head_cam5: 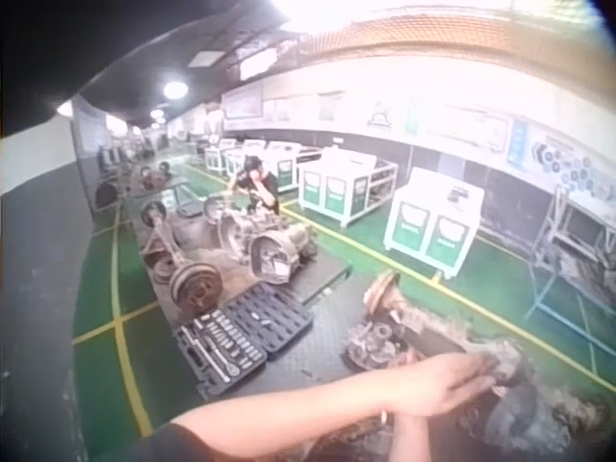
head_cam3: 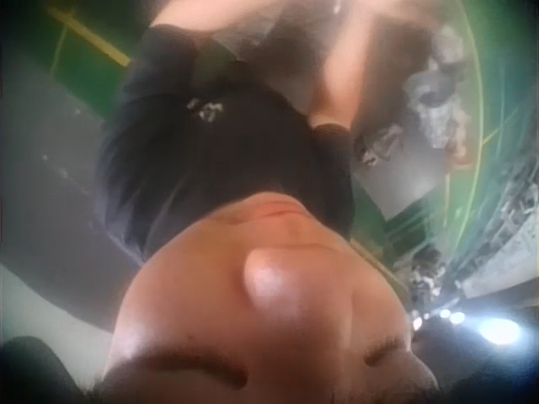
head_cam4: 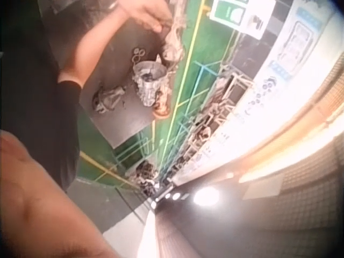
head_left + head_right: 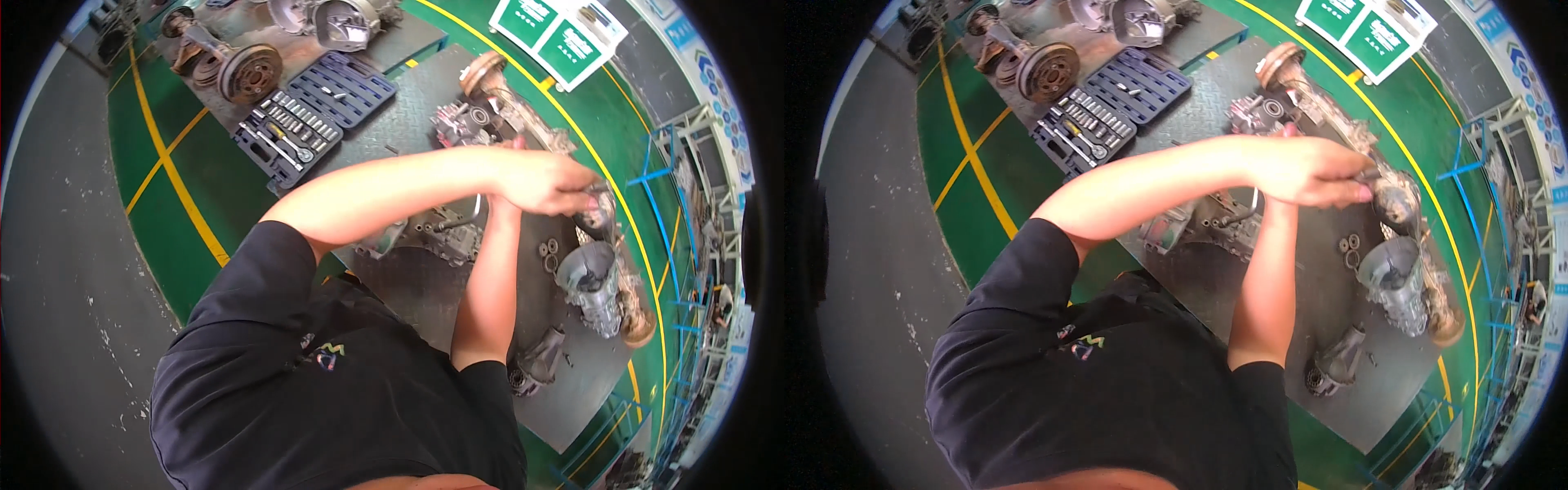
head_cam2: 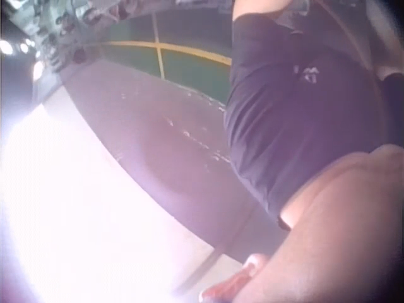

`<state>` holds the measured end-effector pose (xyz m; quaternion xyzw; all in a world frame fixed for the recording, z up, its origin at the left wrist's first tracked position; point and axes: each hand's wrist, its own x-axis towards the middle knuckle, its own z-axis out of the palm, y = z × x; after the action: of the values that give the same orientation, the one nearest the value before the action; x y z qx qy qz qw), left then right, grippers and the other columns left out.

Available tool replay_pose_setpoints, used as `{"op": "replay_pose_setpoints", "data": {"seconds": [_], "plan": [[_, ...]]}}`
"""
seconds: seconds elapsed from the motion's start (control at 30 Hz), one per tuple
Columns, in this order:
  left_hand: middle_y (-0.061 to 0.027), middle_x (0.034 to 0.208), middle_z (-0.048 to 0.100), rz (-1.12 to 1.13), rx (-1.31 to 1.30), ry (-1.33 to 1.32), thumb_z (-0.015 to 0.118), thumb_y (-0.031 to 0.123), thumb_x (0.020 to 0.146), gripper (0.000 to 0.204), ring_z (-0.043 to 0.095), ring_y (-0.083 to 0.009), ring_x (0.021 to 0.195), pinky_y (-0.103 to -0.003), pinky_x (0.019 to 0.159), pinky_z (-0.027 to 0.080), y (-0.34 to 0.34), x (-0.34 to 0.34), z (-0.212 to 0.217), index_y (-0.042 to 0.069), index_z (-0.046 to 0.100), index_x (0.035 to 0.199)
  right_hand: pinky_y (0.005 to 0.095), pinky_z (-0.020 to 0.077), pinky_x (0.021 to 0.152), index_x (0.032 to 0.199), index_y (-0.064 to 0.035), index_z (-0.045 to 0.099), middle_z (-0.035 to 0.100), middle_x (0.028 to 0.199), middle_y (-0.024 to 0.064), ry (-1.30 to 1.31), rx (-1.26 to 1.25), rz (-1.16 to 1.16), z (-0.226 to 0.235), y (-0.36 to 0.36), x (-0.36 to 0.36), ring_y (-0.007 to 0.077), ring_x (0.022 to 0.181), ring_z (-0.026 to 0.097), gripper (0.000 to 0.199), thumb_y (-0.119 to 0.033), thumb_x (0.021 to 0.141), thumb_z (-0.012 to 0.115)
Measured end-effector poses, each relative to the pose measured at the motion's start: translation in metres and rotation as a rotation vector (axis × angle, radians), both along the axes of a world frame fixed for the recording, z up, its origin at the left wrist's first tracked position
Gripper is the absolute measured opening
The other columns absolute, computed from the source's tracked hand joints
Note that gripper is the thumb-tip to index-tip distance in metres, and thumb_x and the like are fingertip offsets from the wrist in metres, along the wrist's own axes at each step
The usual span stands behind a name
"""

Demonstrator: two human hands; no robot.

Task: Disassemble a vehicle transmission component using tools and manual manipulation.

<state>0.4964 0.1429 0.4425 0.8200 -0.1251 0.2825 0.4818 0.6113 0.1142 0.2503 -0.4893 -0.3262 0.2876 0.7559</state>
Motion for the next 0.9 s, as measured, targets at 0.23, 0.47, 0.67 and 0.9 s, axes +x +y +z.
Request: {"op": "replay_pose_setpoints", "data": {"seconds": [0.23,0.47,0.67,0.9], "plan": [[-0.0089,0.065,0.06,-0.09,0.001,0.213,0.052,0.048,0.1,0.052,0.06,-0.0258,0.064,-0.041,0.066,0.046,0.018,-0.008,-0.003,0.002,0.057,0.076,0.0293,0.0447,0.068,0.088,-0.0083,0.053,0.055,0.078,0.0023,0.039,0.063,0.023,0.013,0.02,-0.016,0.0148,0.072,0.053,0.028,-0.033,0.102,0.052],[-0.0111,0.065,0.06,-0.013,0.046,0.188,0.053,0.047,0.099,0.052,0.061,-0.0271,0.064,-0.04,0.065,0.048,0.019,-0.009,0.001,0.001,0.059,0.076,0.0286,0.043,0.066,0.088,-0.0095,0.052,0.054,0.076,0.001,0.055,0.101,0.05,0.016,0.029,-0.005,0.0135,0.072,0.051,0.028,-0.033,0.102,0.052],[-0.0152,0.066,0.057,-0.006,0.012,0.085,0.055,0.05,0.097,0.054,0.06,-0.0309,0.067,-0.044,0.067,0.045,0.026,-0.009,-0.009,-0.001,0.058,0.078,0.028,0.0415,0.064,0.087,-0.0106,0.052,0.052,0.074,0.0,0.061,0.122,0.067,0.015,0.03,-0.003,0.0123,0.071,0.049,0.027,-0.033,0.103,0.051],[-0.0182,0.07,0.06,0.2,0.011,-0.042,0.055,0.048,0.097,0.049,0.062,-0.0365,0.07,-0.046,0.067,0.045,0.027,0.001,-0.05,0.0,0.058,0.087,0.0273,0.0398,0.062,0.086,-0.0118,0.051,0.05,0.072,-0.0013,0.02,0.178,0.136,0.01,0.044,-0.01,0.011,0.07,0.047,0.027,-0.033,0.103,0.05]]}}
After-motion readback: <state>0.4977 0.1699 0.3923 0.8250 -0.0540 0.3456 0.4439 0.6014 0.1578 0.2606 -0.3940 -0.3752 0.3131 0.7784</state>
